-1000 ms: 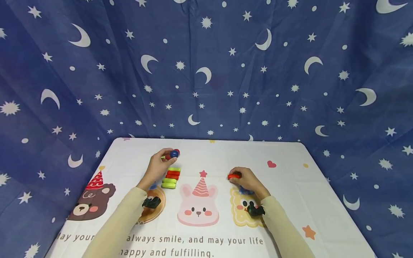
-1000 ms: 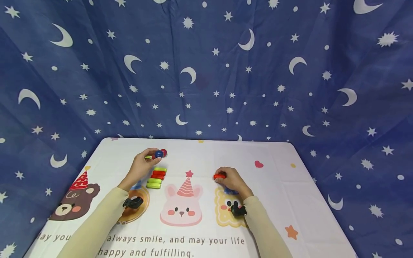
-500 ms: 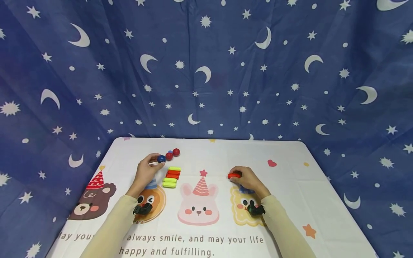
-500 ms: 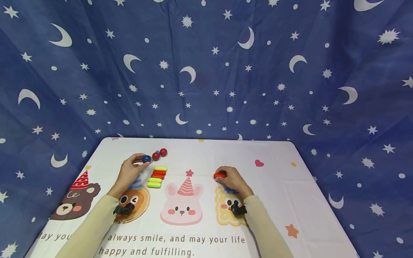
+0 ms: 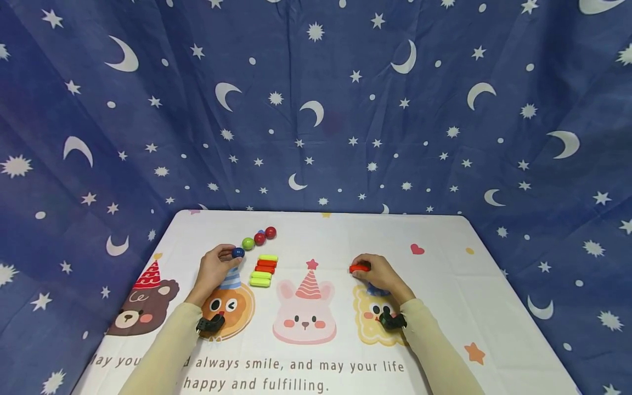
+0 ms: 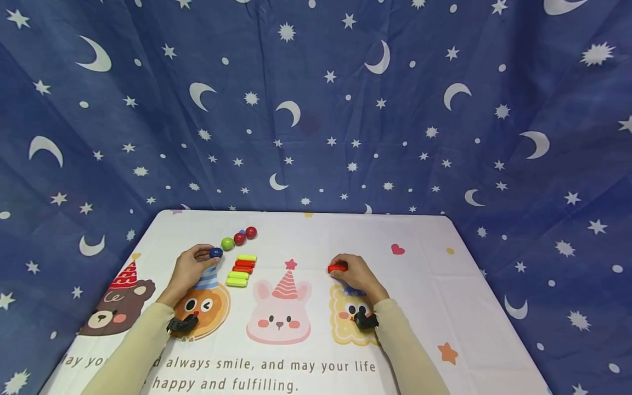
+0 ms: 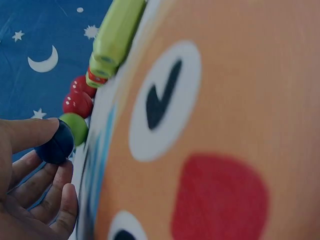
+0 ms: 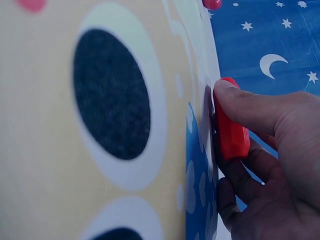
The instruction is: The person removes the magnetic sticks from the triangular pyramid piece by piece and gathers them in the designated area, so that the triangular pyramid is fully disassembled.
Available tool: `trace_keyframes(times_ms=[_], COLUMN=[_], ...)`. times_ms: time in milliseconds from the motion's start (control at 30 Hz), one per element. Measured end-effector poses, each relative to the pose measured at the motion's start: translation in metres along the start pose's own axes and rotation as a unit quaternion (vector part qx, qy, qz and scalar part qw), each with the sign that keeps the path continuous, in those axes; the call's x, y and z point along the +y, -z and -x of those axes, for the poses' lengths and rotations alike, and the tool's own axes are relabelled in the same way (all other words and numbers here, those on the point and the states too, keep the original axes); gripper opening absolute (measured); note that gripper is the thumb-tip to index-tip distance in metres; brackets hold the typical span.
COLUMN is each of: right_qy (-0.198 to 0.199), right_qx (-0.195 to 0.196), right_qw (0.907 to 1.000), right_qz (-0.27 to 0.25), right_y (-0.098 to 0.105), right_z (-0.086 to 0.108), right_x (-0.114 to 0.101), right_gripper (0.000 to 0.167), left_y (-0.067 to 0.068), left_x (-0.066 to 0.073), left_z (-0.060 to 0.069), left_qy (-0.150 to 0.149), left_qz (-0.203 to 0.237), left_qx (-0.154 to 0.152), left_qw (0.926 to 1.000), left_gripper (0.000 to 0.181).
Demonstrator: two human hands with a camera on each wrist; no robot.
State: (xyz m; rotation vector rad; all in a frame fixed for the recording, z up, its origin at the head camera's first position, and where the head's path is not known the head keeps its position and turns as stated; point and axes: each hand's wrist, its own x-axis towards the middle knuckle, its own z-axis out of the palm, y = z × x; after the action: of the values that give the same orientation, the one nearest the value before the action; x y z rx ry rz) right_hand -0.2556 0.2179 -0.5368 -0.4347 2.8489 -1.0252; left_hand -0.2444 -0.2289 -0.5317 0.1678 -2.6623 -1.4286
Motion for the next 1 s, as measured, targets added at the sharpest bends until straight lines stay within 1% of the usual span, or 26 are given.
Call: trace_keyframes(times_ms=[133, 267, 400, 600, 733, 800, 867, 1000], right_qy=[0.002, 0.003, 0.002, -0.005, -0.004, -0.003, -0.002, -0.002], right_qx=[0.001, 0.002, 0.002, 0.001, -0.003, -0.003, -0.002, 0.005], right_qw=[1.0000, 1.0000, 1.0000, 1.0000, 1.0000, 1.0000, 1.0000, 0.9999], right_qz=[0.001, 0.003, 0.001, -0.001, -0.005, -0.007, -0.007, -0.012], right_y=[0.000, 0.000, -0.001, -0.001, 0.000, 0.000, 0.000, -0.001], right_z=[0.000, 0.000, 0.000, 0.000, 0.000, 0.001, 0.001, 0.001], right_x=[0.001, 0.001, 0.001, 0.000, 0.000, 0.000, 0.000, -0.001], right_gripper=[0.020, 0.020, 0.020, 0.021, 0.021, 0.021, 0.021, 0.022], left_y=[-0.001, -0.002, -0.002, -0.001, 0.003, 0.005, 0.005, 0.003], left_x=[-0.003, -0.003, -0.003, -0.001, 0.001, 0.002, 0.004, 0.013], left_z=[-0.004, -0.008, -0.010, -0.010, -0.008, -0.006, -0.004, 0.002], left_qy=[0.012, 0.008, 0.003, 0.001, 0.014, 0.018, 0.009, -0.039], left_qz=[-0.013, -0.025, -0.036, -0.038, -0.034, -0.029, -0.021, -0.004], left_qx=[-0.010, -0.019, -0.020, -0.029, -0.032, -0.027, -0.016, 0.013], left_qw=[0.9998, 0.9995, 0.9992, 0.9989, 0.9988, 0.9991, 0.9996, 0.9991], left_gripper=[0.042, 0.043, 0.043, 0.046, 0.050, 0.050, 0.048, 0.040])
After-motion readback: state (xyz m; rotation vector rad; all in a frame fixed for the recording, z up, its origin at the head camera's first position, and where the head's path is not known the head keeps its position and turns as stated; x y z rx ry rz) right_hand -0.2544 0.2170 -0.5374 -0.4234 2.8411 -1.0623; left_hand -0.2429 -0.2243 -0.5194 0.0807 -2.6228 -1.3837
